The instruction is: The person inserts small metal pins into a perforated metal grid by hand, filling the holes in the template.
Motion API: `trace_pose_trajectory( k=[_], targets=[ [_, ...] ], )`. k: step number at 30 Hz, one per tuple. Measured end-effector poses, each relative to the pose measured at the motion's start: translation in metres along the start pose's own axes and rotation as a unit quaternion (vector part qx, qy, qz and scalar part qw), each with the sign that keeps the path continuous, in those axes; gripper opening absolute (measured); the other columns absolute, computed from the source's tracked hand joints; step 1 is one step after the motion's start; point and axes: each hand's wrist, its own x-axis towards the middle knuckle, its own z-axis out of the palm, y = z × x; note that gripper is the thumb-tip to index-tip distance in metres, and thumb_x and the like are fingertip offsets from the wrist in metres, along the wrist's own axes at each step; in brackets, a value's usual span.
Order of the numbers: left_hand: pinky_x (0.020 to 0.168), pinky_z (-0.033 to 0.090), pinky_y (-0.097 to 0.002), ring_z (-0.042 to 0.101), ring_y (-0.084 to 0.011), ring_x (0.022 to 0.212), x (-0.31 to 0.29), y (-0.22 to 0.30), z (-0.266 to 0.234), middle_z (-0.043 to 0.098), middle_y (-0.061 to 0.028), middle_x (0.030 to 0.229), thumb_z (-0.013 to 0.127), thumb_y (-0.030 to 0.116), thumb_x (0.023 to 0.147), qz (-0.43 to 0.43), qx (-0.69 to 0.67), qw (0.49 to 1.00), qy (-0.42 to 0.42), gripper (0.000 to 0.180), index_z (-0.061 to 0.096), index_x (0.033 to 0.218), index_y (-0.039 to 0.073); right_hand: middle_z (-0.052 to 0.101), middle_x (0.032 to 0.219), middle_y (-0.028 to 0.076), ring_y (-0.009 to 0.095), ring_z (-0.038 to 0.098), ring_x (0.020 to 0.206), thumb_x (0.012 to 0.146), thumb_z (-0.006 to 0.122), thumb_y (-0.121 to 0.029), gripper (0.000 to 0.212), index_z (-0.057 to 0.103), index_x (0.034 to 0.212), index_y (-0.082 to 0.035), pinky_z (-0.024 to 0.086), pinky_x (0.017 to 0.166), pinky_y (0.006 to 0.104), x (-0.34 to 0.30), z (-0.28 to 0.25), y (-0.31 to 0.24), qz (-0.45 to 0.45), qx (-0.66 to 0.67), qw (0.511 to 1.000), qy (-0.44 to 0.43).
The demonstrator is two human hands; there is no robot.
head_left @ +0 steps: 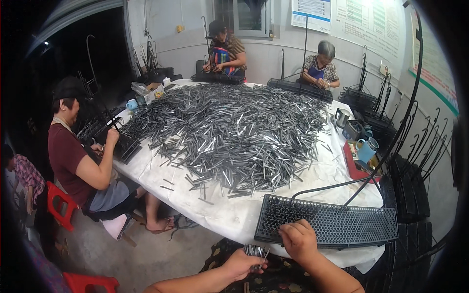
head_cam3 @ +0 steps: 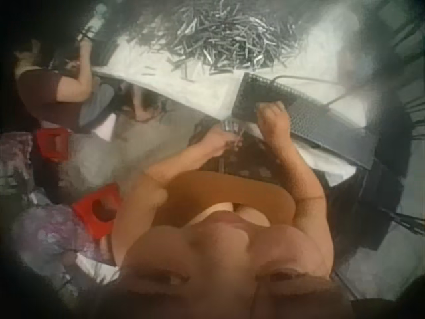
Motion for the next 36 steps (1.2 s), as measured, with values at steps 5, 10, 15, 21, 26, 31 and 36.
trace_pose_trajectory(
  k=[5, 10, 15, 21, 26, 31, 36],
  targets=[
    [0.063, 0.055, -0.0330, 0.064, -0.0204, 0.077, 0.002, 0.001, 0.002, 0.065, -0.0102, 0.090, 0.065, 0.001, 0.082, -0.010, -0.002, 1.000, 0.000, 0.021, 0.060, 0.102, 0.003, 0.068, 0.082, 0.007, 0.024, 0.060, 0.068, 0.067, 0.072, 0.000, 0.017, 0.066, 0.082, -0.006, 0.049, 0.063, 0.0326, -0.002, -0.002, 0.001, 0.029, -0.005, 1.000, -0.012],
    [0.058, 0.053, -0.0311, 0.064, -0.0186, 0.077, -0.001, -0.001, 0.010, 0.066, -0.0074, 0.088, 0.066, 0.003, 0.082, -0.014, 0.029, 0.999, 0.022, 0.020, 0.060, 0.101, 0.005, 0.069, 0.084, 0.006, 0.023, 0.061, 0.067, 0.069, 0.072, -0.001, 0.016, 0.068, 0.083, -0.007, 0.049, 0.060, 0.0326, -0.010, -0.008, -0.003, 0.030, -0.018, 0.999, -0.016],
    [0.048, 0.049, -0.0303, 0.063, -0.0170, 0.070, -0.001, 0.005, 0.018, 0.066, -0.0063, 0.081, 0.068, 0.003, 0.077, 0.015, 0.054, 0.997, 0.059, 0.018, 0.062, 0.094, 0.005, 0.070, 0.088, 0.008, 0.023, 0.063, 0.072, 0.073, 0.068, -0.002, 0.014, 0.068, 0.086, -0.007, 0.048, 0.060, 0.0327, -0.015, -0.001, 0.010, -0.004, -0.039, 0.999, -0.027],
    [0.046, 0.047, -0.0296, 0.064, -0.0202, 0.068, -0.015, 0.031, 0.044, 0.064, -0.0120, 0.082, 0.064, 0.000, 0.077, 0.075, -0.006, 0.996, 0.047, 0.021, 0.058, 0.097, 0.002, 0.068, 0.089, 0.011, 0.026, 0.063, 0.074, 0.075, 0.070, -0.007, 0.020, 0.066, 0.095, -0.003, 0.052, 0.066, 0.0324, -0.009, -0.017, 0.001, 0.182, 0.129, 0.973, -0.068],
    [0.047, 0.045, -0.0259, 0.063, -0.0173, 0.071, -0.014, 0.025, 0.058, 0.065, -0.0104, 0.084, 0.064, 0.003, 0.082, 0.060, 0.001, 0.998, 0.001, 0.016, 0.060, 0.097, 0.001, 0.067, 0.078, 0.004, 0.012, 0.064, 0.071, 0.085, 0.066, -0.003, 0.010, 0.064, 0.094, 0.002, 0.051, 0.062, 0.0265, -0.020, -0.030, -0.004, 0.469, 0.509, 0.693, -0.201],
    [0.048, 0.045, -0.0256, 0.064, -0.0177, 0.072, -0.003, 0.008, 0.046, 0.066, -0.0107, 0.085, 0.063, 0.003, 0.082, 0.017, 0.019, 0.999, 0.033, 0.016, 0.060, 0.098, 0.001, 0.067, 0.078, 0.006, 0.015, 0.067, 0.073, 0.082, 0.068, -0.001, 0.016, 0.061, 0.096, -0.001, 0.052, 0.061, 0.0294, -0.028, -0.018, 0.017, 0.375, 0.330, 0.866, -0.040],
    [0.051, 0.047, -0.0299, 0.065, -0.0198, 0.074, 0.000, 0.003, 0.046, 0.066, -0.0114, 0.090, 0.061, 0.001, 0.084, 0.019, 0.056, 0.998, 0.030, 0.019, 0.058, 0.103, 0.003, 0.065, 0.077, 0.011, 0.027, 0.065, 0.069, 0.077, 0.070, -0.001, 0.019, 0.056, 0.091, -0.004, 0.051, 0.059, 0.0323, -0.024, -0.001, 0.022, 0.206, 0.141, 0.967, 0.052]
  ],
)
